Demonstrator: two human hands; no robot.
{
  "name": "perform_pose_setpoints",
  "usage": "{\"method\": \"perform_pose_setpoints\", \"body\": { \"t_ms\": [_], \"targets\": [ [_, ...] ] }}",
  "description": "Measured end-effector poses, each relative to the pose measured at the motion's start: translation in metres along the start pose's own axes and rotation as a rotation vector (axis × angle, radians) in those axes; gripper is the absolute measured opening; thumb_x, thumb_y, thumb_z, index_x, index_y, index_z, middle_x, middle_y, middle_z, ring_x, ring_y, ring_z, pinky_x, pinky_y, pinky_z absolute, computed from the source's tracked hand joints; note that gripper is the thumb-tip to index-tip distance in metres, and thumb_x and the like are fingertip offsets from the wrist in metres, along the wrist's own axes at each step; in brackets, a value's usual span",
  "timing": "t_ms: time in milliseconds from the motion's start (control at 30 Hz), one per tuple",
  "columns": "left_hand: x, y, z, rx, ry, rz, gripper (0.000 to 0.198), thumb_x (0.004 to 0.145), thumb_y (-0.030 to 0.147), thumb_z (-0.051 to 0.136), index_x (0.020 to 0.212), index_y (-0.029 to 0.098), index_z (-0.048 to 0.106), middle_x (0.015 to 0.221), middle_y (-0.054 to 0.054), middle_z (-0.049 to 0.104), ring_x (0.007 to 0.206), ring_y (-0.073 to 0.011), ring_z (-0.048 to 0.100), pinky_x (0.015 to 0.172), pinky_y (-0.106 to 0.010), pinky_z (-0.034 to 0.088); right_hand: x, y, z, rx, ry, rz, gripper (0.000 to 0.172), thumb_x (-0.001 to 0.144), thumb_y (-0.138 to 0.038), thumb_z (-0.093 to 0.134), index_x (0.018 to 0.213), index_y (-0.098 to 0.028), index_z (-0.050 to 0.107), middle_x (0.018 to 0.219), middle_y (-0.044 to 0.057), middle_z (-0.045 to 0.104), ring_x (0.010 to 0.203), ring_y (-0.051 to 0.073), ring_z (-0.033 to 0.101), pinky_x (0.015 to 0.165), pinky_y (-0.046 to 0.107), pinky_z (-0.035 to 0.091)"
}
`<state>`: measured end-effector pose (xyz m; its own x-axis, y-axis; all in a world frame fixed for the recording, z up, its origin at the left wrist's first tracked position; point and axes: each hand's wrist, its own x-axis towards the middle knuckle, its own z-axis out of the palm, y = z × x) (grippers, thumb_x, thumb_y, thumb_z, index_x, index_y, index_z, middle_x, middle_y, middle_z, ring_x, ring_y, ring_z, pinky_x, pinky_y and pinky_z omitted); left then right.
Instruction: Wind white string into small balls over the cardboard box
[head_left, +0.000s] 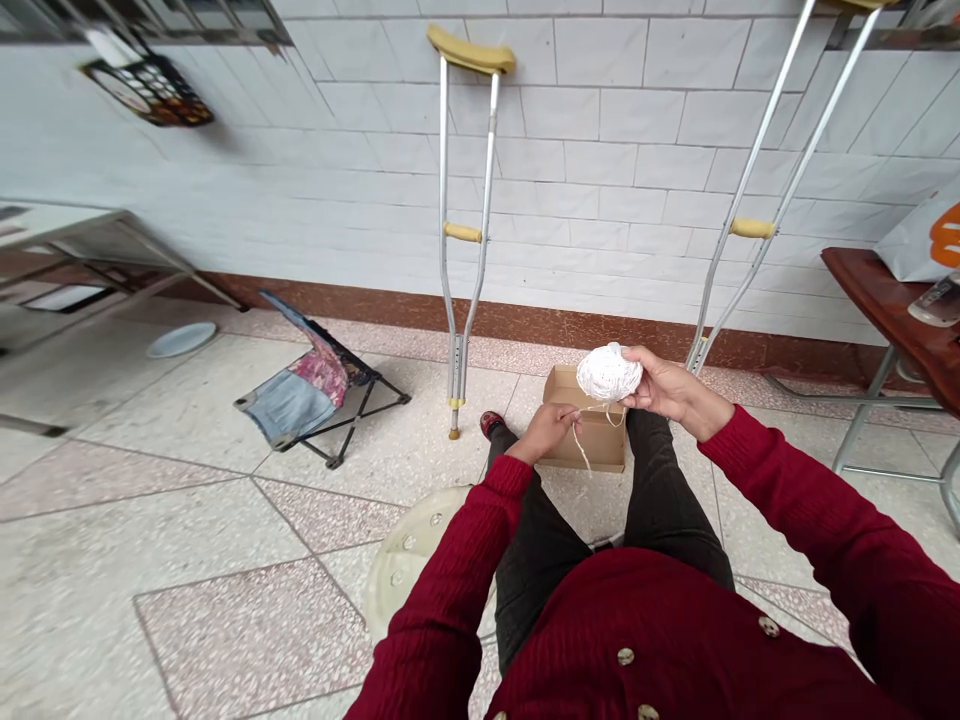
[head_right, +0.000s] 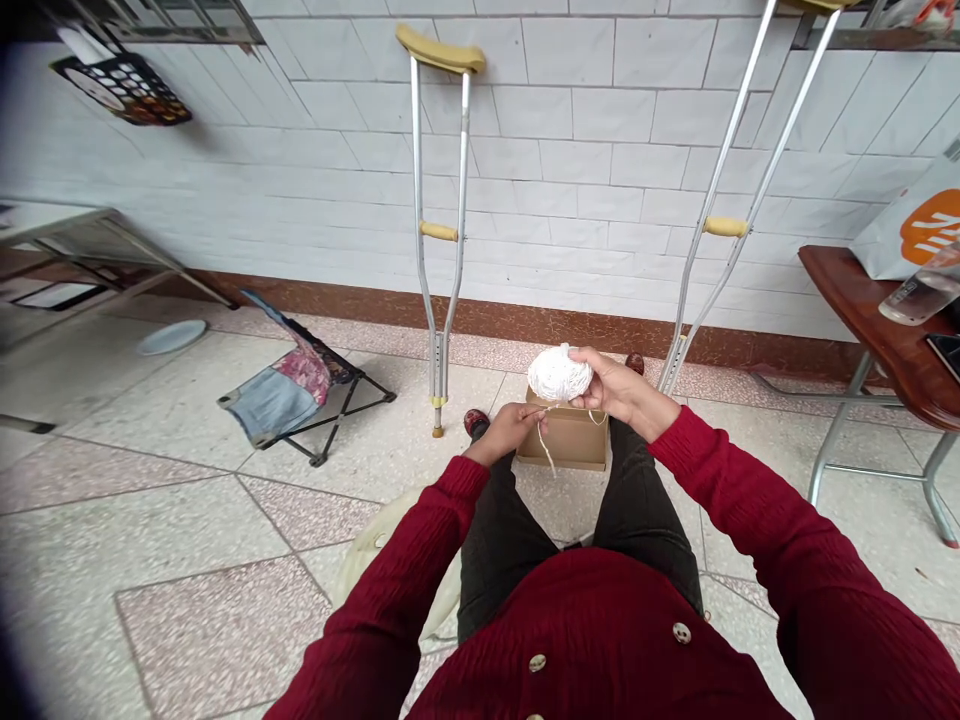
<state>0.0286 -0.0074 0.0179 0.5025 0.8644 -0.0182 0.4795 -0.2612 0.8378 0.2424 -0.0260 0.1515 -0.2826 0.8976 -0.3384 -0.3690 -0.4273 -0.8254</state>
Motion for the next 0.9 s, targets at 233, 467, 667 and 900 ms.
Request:
{"method": "perform_pose_setpoints", "body": {
  "t_ms": [233,467,667,900],
  "targets": [
    [0.008,0.032,0.007,-0.220,0.182,0.115,0.044,0.081,0.031,0.064,0.124,0.020,0.061,0.116,-0.009,0.069,0.112,-0.0238,0.061,0.099,-0.036,0.044,0.019,0.003,-0.011,-0.069,0.123,-0.231,0.029,0.080,-0.039,0.067,0.098,-0.018,0.057,0.070,0.002,0.065,0.048,0.011,0.056,0.038,0.020,0.043],
    [0.011,0.091,0.010,-0.573,0.257,0.131,0.029,0.085,0.043,0.062,0.085,0.016,0.071,0.101,-0.008,0.073,0.105,-0.0229,0.063,0.099,-0.035,0.044,0.038,0.011,-0.004,-0.252,0.245,-0.361,0.039,0.077,-0.042,0.072,0.099,-0.020,0.050,0.066,-0.001,0.062,0.041,0.010,0.054,0.031,0.017,0.031],
    [0.009,0.089,0.025,-0.548,0.281,0.061,0.036,0.086,0.045,0.058,0.068,0.016,0.068,0.081,-0.007,0.073,0.090,-0.0217,0.066,0.091,-0.034,0.047,0.050,0.012,-0.015,-0.261,0.247,-0.341,0.039,0.074,-0.044,0.074,0.094,-0.019,0.051,0.062,-0.003,0.058,0.038,0.008,0.048,0.029,0.016,0.023],
    [-0.021,0.077,0.043,-0.774,0.059,0.063,0.038,0.093,0.053,0.046,0.090,0.018,0.061,0.063,-0.004,0.069,0.077,-0.0223,0.070,0.090,-0.039,0.049,0.061,0.014,-0.031,0.003,0.175,-0.190,0.034,0.077,-0.042,0.071,0.092,-0.015,0.056,0.064,0.000,0.060,0.041,0.007,0.048,0.030,0.016,0.025]
  ]
}}
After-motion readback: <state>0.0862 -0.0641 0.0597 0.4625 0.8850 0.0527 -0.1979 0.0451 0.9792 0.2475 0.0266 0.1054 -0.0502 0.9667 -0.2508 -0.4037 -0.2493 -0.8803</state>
